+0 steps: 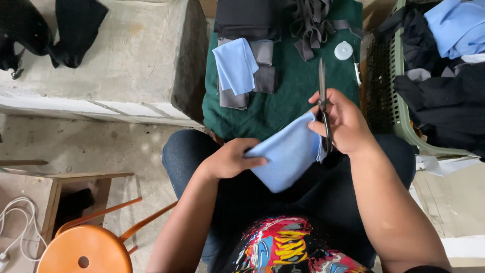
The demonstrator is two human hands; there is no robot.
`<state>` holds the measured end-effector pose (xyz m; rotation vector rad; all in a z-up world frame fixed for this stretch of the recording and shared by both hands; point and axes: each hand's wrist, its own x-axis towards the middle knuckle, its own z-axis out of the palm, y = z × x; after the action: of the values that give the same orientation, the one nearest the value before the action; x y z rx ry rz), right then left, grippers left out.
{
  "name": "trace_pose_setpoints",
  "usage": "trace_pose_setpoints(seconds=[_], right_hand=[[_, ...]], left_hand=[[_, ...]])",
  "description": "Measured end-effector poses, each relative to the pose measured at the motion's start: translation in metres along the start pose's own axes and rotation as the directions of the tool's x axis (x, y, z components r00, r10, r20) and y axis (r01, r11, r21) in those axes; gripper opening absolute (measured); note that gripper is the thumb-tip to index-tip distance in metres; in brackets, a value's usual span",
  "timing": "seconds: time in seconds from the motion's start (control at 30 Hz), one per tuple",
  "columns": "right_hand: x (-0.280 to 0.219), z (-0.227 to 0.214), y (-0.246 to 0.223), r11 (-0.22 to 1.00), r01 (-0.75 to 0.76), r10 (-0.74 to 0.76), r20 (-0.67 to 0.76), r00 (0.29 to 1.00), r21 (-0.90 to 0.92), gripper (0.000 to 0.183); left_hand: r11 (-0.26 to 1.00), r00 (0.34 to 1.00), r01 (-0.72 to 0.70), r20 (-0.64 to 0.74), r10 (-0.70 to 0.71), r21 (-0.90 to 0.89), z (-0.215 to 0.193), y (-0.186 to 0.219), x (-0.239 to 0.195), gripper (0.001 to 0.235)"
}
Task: Cutting and organizing light blue fabric pieces using scissors in a sewing workshop.
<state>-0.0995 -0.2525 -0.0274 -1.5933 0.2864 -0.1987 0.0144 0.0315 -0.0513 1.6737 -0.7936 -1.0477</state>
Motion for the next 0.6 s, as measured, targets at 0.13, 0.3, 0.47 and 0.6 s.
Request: trace_pose_setpoints(seconds=[0.13, 0.3, 0.47, 0.6], right_hand=[[0.002, 0.000, 0.012, 0.995, -0.079, 0.079, -0.003, 0.997, -0.058, 0.054], [0.020, 0.016, 0.031, 0.991, -0.131, 0.132, -0.051, 0.990, 0.010, 0.055], [0.064, 0.032, 0.049, 0.988, -0.107, 0.119, -0.110, 0.987, 0.108, 0.048], [0.094, 0.047, 0.041, 0.988, -0.095, 0.111, -0.137, 0.984, 0.121, 0.045]], left_hand=[[0.983, 0.963, 0.031, -0.257, -0.077, -0.182, 0.003, -0.019, -0.010, 0.012], [0.843, 0.772, -0.077, -0.567, -0.288, -0.533, -0.001, -0.033, -0.001, 0.011], [0.786, 0.652, -0.091, -0.633, -0.417, -0.611, -0.044, 0.010, 0.020, 0.022], [0.728, 0.664, -0.022, -0.554, -0.502, -0.685, -0.082, 0.016, 0.042, 0.038]])
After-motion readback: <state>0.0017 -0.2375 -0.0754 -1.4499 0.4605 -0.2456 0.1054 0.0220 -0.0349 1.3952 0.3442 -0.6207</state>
